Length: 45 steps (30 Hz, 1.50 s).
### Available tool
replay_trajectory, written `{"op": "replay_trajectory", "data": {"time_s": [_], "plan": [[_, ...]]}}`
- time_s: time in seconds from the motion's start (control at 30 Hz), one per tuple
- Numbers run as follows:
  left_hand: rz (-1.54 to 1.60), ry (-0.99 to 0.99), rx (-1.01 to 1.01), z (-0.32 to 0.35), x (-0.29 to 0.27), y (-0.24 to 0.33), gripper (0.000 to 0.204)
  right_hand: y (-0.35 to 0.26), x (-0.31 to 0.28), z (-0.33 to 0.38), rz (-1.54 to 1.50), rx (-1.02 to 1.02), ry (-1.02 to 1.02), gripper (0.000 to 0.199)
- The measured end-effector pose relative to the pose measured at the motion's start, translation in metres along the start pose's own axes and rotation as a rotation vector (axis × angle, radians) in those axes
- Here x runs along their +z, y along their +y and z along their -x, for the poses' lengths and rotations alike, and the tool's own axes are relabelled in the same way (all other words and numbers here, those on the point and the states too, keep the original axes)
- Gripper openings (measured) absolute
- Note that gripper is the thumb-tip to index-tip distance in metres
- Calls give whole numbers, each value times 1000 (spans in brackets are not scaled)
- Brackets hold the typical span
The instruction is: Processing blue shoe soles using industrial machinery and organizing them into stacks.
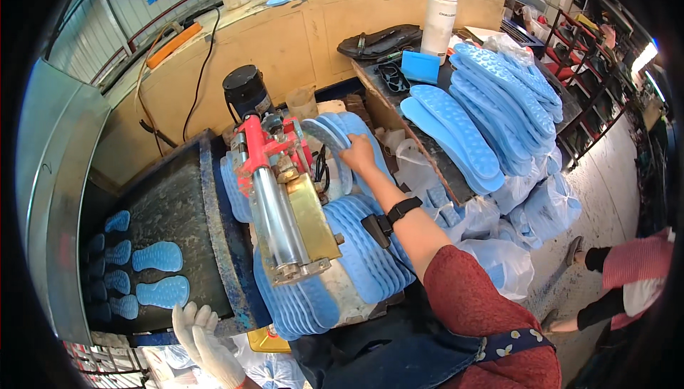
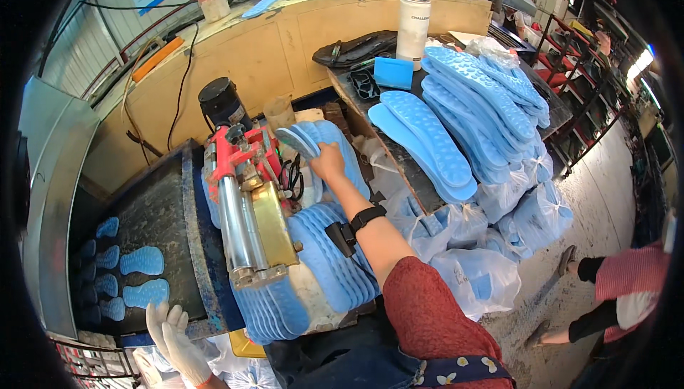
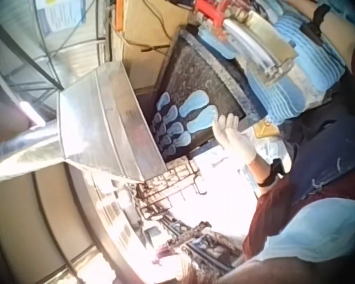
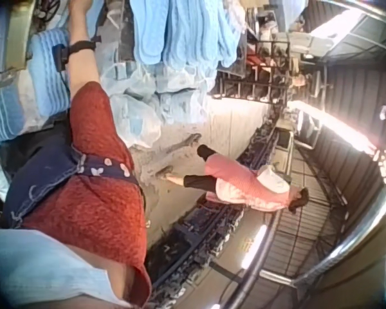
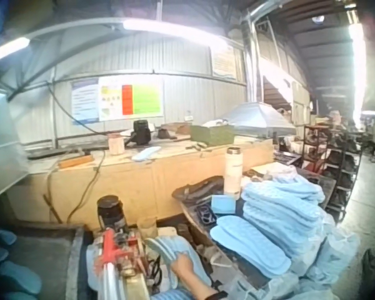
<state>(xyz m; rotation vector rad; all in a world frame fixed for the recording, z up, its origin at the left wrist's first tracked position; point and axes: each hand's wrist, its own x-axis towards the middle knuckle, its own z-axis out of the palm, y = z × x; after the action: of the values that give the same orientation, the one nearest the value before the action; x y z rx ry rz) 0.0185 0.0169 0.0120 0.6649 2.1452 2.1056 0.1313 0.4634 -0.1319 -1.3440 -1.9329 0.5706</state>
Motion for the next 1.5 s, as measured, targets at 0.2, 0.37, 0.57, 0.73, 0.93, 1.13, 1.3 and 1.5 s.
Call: {"op": "replay_trajectory", "data": {"time_s": [0.2, 0.37, 0.57, 0.73, 0.93, 1.13, 1.3, 1.5], "plan": [[153, -34, -25, -3, -2, 2, 49, 38, 20, -52, -357, 113, -193, 38], [149, -50, 10, 0, 5, 3, 47, 23, 1, -28, 75, 78, -54, 49], [173, -30, -10, 2, 2, -2, 48, -14, -101, 44, -31, -357, 128, 41], [197, -83, 8, 10, 11, 12, 48, -12, -242, 48, 404, -307, 421, 54], [209, -120, 66, 19, 15, 12, 47, 11, -271, 41, 715, -63, -121, 78], [194, -61, 59, 22, 11, 20, 45, 26, -279, 31, 485, -152, 120, 58], [200, -92, 33, 24, -3, 27, 51, -38, -299, 46, -5, -268, 152, 44], [532, -516, -38, 53, 44, 50, 54, -150, -280, 148, -452, -637, -325, 49]]}}
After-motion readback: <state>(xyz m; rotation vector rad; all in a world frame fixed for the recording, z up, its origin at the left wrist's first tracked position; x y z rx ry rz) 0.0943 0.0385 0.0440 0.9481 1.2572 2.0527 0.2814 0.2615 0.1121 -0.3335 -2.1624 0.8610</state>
